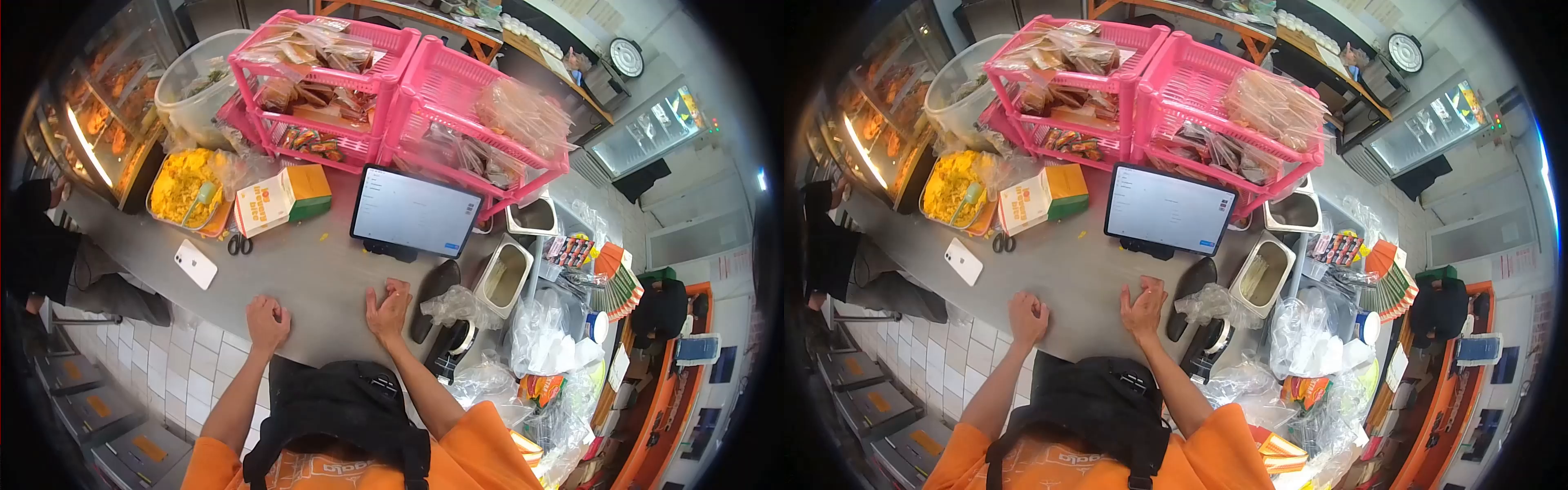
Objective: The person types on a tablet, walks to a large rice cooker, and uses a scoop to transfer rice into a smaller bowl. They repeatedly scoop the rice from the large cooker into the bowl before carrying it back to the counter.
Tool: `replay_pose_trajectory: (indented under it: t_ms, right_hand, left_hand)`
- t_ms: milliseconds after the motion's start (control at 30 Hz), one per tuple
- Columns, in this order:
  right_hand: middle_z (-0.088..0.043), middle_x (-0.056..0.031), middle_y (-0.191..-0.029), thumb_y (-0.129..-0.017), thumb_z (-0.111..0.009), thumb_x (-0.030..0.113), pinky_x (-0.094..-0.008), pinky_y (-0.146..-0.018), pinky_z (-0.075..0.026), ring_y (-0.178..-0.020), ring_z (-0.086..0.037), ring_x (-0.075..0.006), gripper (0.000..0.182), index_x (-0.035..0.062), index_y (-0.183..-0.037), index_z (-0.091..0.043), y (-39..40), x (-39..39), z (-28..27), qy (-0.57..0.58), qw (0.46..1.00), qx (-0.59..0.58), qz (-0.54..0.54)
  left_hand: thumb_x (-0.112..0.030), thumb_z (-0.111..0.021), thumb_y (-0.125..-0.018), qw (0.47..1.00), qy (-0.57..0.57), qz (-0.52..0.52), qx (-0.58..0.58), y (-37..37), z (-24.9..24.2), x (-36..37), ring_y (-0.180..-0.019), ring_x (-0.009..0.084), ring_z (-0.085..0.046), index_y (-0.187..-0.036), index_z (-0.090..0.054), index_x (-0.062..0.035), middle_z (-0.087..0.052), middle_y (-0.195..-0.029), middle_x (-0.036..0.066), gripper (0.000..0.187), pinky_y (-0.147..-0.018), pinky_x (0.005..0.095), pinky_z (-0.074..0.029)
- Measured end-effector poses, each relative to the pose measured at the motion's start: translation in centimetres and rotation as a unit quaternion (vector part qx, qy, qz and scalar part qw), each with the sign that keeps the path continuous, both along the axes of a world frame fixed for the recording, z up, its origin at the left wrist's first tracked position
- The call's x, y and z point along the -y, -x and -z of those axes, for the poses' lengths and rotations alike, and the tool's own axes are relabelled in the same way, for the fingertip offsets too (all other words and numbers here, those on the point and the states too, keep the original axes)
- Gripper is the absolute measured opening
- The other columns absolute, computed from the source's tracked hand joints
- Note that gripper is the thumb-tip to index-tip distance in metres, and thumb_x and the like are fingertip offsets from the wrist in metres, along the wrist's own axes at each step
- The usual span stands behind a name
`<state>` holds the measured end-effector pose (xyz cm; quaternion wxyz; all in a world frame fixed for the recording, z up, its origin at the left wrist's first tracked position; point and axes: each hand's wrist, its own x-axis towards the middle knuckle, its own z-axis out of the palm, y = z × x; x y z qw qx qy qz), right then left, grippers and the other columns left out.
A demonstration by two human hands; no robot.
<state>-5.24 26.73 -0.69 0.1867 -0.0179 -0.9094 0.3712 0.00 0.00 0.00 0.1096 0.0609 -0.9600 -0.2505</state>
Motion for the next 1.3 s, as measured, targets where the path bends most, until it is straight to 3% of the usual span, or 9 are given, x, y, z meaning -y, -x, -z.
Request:
replay_pose_trajectory:
  t_ms: [100, 167, 333, 400, 633, 900, 1033, 1200, 1300]
  right_hand:
    - [-0.050, -0.0126, -0.097, -0.081, -0.069, 0.023, -0.0404, -0.080, -0.036, -0.086, -0.050, -0.0266, 0.043, 0.0042, -0.111, -0.044, -2.3, 1.6, -0.1, 0.034, 0.999, 0.005, -0.004]
    - [-0.050, -0.0122, -0.097, -0.080, -0.070, 0.020, -0.0405, -0.080, -0.036, -0.085, -0.050, -0.0267, 0.043, 0.0045, -0.111, -0.045, -1.3, 0.9, -0.1, 0.039, 0.999, -0.012, 0.012]
    - [-0.050, -0.0119, -0.098, -0.079, -0.072, 0.017, -0.0405, -0.080, -0.036, -0.085, -0.050, -0.0271, 0.045, 0.0058, -0.112, -0.043, -0.3, 0.7, -0.1, 0.040, 0.999, -0.010, 0.028]
    - [-0.051, -0.0120, -0.098, -0.078, -0.072, 0.016, -0.0404, -0.080, -0.036, -0.085, -0.051, -0.0272, 0.046, 0.0063, -0.112, -0.043, -0.3, 0.6, -0.1, 0.043, 0.999, -0.009, 0.027]
    - [-0.050, -0.0141, -0.100, -0.079, -0.072, 0.017, -0.0407, -0.080, -0.036, -0.089, -0.049, -0.0291, 0.047, 0.0081, -0.113, -0.041, -0.5, 0.6, 0.3, 0.050, 0.998, 0.006, 0.022]
    - [-0.049, -0.0143, -0.101, -0.080, -0.072, 0.017, -0.0395, -0.081, -0.038, -0.091, -0.048, -0.0280, 0.047, 0.0058, -0.114, -0.041, -0.3, 0.6, -0.4, 0.068, 0.997, 0.023, 0.013]
    - [-0.047, -0.0173, -0.117, -0.083, -0.068, 0.018, -0.0399, -0.094, -0.037, -0.108, -0.047, -0.0294, 0.054, -0.0032, -0.124, -0.040, 2.1, -0.6, -5.0, 0.102, 0.982, -0.010, 0.159]
    - [-0.044, -0.0221, -0.126, -0.094, -0.056, 0.026, -0.0399, -0.099, -0.037, -0.112, -0.049, -0.0310, 0.055, -0.0067, -0.133, -0.035, 8.3, -8.5, -10.4, -0.014, 0.976, -0.065, 0.206]
    - [-0.041, -0.0244, -0.130, -0.098, -0.048, 0.030, -0.0367, -0.094, -0.042, -0.106, -0.055, -0.0295, 0.054, -0.0069, -0.135, -0.034, 10.0, -11.1, -9.4, 0.110, 0.982, 0.038, 0.147]
  left_hand:
    - [-0.015, -0.067, -0.069, 0.991, 0.005, 0.112, 0.077, 1.2, -2.0, 1.2, -0.083, 0.0283, -0.051, -0.083, -0.055, -0.0074, -0.054, -0.085, 0.009, 0.020, -0.073, 0.0414, -0.038]
    - [-0.017, -0.066, -0.071, 0.979, -0.038, 0.200, -0.025, 5.5, -2.6, -2.3, -0.087, 0.0301, -0.052, -0.088, -0.055, -0.0062, -0.056, -0.090, 0.011, 0.023, -0.078, 0.0408, -0.040]
    - [-0.023, -0.076, -0.069, 0.965, -0.078, 0.222, -0.114, 11.7, -1.4, -7.3, -0.098, 0.0348, -0.050, -0.111, -0.047, -0.0085, -0.050, -0.111, 0.018, 0.053, -0.085, 0.0423, -0.040]
    - [-0.030, -0.083, -0.065, 0.937, 0.007, 0.274, -0.216, 13.6, -0.6, -8.0, -0.094, 0.0361, -0.048, -0.115, -0.039, -0.0092, -0.044, -0.118, 0.020, 0.070, -0.082, 0.0442, -0.039]
    - [-0.037, -0.083, -0.065, 0.933, -0.068, 0.242, -0.257, 17.5, 1.1, -9.3, -0.096, 0.0300, -0.051, -0.115, -0.037, -0.0129, -0.042, -0.121, 0.016, 0.072, -0.079, 0.0444, -0.035]
    - [-0.026, -0.075, -0.076, 0.923, -0.073, 0.235, -0.296, 18.2, 0.8, -9.5, -0.091, 0.0259, -0.057, -0.116, -0.037, -0.0109, -0.056, -0.122, 0.012, 0.058, -0.078, 0.0399, -0.036]
    - [-0.024, -0.074, -0.077, 0.951, -0.041, 0.238, -0.191, 17.5, 0.3, -9.4, -0.092, 0.0221, -0.059, -0.123, -0.036, -0.0075, -0.061, -0.119, 0.006, 0.062, -0.077, 0.0375, -0.037]
    - [-0.020, -0.074, -0.076, 0.945, -0.035, 0.228, -0.234, 17.4, 0.4, -9.3, -0.092, 0.0206, -0.059, -0.134, -0.036, -0.0016, -0.063, -0.113, 0.006, 0.071, -0.077, 0.0364, -0.038]
    - [-0.016, -0.073, -0.077, 0.945, -0.027, 0.234, -0.227, 17.5, 0.3, -9.4, -0.092, 0.0206, -0.059, -0.136, -0.036, -0.0009, -0.064, -0.108, 0.006, 0.072, -0.078, 0.0362, -0.039]
